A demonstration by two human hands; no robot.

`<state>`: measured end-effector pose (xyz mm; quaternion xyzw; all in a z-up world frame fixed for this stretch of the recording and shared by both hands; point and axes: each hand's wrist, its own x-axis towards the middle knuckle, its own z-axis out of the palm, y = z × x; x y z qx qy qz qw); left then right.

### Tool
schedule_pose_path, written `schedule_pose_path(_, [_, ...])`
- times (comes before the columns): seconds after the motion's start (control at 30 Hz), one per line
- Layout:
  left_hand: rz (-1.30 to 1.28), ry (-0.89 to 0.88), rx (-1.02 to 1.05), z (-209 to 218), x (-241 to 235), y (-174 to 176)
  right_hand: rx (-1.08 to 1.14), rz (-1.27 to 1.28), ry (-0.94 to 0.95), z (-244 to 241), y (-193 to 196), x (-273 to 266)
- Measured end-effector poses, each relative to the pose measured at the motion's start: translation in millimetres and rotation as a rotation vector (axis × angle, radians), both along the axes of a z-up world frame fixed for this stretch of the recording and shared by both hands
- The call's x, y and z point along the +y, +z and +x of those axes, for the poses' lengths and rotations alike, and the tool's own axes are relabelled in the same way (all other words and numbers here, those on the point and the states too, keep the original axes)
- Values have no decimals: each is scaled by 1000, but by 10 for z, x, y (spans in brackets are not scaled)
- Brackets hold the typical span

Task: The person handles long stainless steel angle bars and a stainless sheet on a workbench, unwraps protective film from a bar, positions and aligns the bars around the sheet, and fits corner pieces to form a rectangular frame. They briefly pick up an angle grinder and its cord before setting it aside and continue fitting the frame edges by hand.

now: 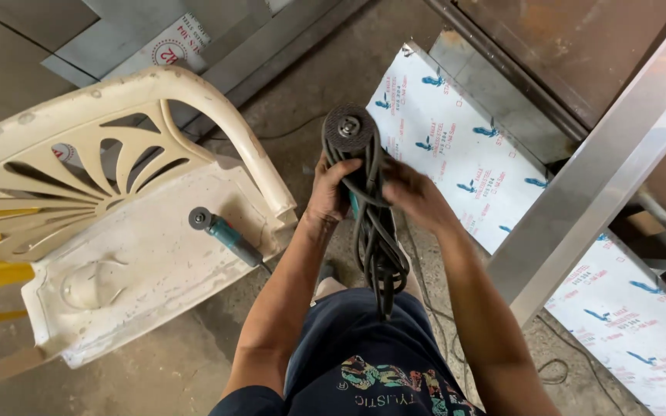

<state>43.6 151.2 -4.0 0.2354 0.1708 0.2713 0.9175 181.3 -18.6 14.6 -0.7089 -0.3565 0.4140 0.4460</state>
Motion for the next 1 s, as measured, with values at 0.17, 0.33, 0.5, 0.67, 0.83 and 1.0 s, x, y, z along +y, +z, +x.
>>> schedule_pose_path(0.17, [80, -87, -100, 444, 424, 129, 83, 162, -9, 691, -491, 645])
schedule_pose_path(0.33, [401, -73, 176, 1204, 858, 75, 657, 261, 23, 1163, -754, 1042])
schedule_pose_path(0.5, [1420, 115, 431, 1964, 1833, 385, 725, 395, -96, 1722, -317, 1772])
schedule_pose_path(0.67, [1397, -79, 461, 2525, 2073, 572, 687, 332, -535, 2523, 322, 2424])
schedule_pose_path(0.83, [1324, 368, 626, 2698, 2199, 957, 442, 656, -511, 3348, -286, 2840])
schedule_pose_path(1.0, [1154, 322, 636, 3296, 3006, 1187, 348, 693, -548, 3611, 176, 3446])
